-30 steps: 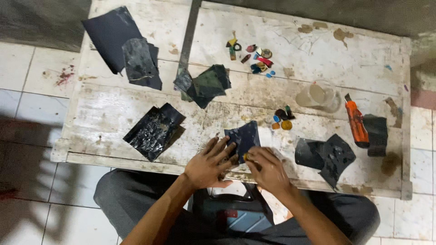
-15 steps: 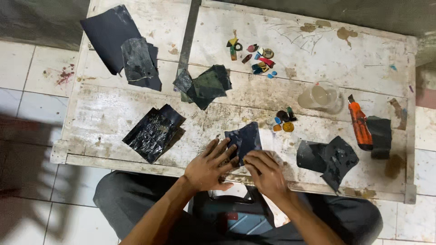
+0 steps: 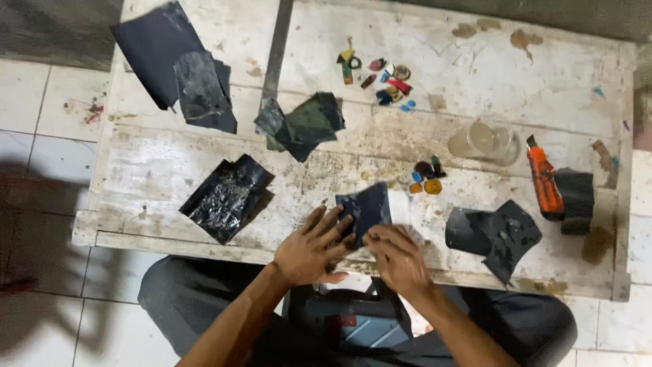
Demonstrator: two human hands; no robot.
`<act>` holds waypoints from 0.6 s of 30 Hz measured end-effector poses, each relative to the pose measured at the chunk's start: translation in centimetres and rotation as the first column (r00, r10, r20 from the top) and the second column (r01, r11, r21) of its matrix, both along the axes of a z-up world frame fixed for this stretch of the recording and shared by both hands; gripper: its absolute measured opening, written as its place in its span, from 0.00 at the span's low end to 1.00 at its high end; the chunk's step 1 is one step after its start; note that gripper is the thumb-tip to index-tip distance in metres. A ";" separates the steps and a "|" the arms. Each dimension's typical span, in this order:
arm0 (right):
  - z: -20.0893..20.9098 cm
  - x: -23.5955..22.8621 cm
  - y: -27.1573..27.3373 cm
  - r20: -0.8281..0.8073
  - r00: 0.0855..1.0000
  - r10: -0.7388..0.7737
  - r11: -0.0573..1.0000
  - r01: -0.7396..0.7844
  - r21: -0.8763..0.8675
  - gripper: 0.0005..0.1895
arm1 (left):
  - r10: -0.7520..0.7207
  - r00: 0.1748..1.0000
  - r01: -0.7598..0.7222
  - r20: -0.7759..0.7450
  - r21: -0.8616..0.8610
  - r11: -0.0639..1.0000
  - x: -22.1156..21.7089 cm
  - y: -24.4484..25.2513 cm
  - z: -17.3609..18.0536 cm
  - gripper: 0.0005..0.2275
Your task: The person sands a small black stone and several small round objects by hand using pieces of sandpaper on a white table.
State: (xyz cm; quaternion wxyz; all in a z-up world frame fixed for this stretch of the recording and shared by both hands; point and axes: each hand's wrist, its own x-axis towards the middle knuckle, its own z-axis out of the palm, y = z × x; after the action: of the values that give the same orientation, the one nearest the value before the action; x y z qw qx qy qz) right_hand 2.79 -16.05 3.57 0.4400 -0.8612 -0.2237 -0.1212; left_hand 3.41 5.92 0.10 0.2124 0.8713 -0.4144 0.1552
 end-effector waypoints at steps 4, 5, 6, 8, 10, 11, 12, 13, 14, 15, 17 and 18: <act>-3.7 2.6 -1.2 -0.008 1.000 0.015 0.997 -0.015 -0.079 0.06 | 0.043 0.999 -0.043 0.008 -0.003 0.999 0.1 -0.1 0.6 0.31; -2.6 3.6 -0.8 -0.015 1.000 0.002 0.996 -0.003 -0.084 0.05 | 0.047 0.999 -0.047 0.023 0.005 0.999 0.1 -0.1 0.7 0.31; -1.6 4.6 -0.3 -0.024 1.000 -0.014 0.996 0.012 -0.086 0.04 | 0.047 0.998 -0.048 0.037 0.017 0.999 0.1 0.0 0.7 0.31; -1.7 5.9 0.2 0.015 0.999 -0.047 0.996 0.048 -0.077 0.01 | 0.045 0.998 -0.045 0.033 0.010 0.999 0.0 -0.1 0.6 0.31; -1.7 6.0 0.5 0.050 0.995 -0.085 0.994 0.088 -0.067 0.01 | 0.038 0.999 -0.038 0.025 0.004 0.999 -0.2 0.0 0.5 0.32; -1.6 5.5 0.5 0.039 0.995 -0.089 0.992 0.092 -0.081 0.02 | 0.048 0.998 -0.049 0.048 0.030 0.998 -0.2 0.0 0.4 0.33; -1.5 5.3 0.6 0.034 0.995 -0.089 0.991 0.092 -0.095 0.04 | 0.062 0.995 -0.066 0.078 0.055 0.996 0.0 0.0 0.4 0.34; -0.9 3.9 0.2 0.039 0.995 -0.088 0.991 0.091 -0.095 0.04 | 0.063 0.995 -0.067 0.083 0.054 0.996 -0.2 -0.3 0.5 0.34; -0.5 2.9 0.1 0.041 0.997 -0.065 0.990 0.070 -0.120 0.04 | 0.033 0.999 -0.035 0.042 0.031 0.999 -0.1 -0.2 0.6 0.33; -0.2 2.0 0.1 0.043 0.998 -0.043 0.988 0.048 -0.145 0.05 | 0.003 1.000 -0.003 0.001 0.006 1.000 0.0 -0.1 0.6 0.32; 0.2 2.0 0.0 0.027 0.999 -0.046 0.991 0.049 -0.124 0.04 | 0.013 1.000 -0.013 0.000 -0.002 1.000 0.1 -0.1 1.3 0.31; 0.3 1.7 -0.1 0.012 0.998 -0.061 0.993 0.062 -0.100 0.03 | 0.012 1.000 -0.012 -0.001 -0.005 1.000 0.1 -0.1 1.6 0.30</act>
State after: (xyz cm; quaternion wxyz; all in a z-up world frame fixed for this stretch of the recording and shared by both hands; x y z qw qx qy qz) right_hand 4.52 -16.12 3.87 0.3915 -0.8881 -0.2048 -0.1270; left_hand 3.54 5.83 1.72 0.2138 0.8732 -0.4088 0.1571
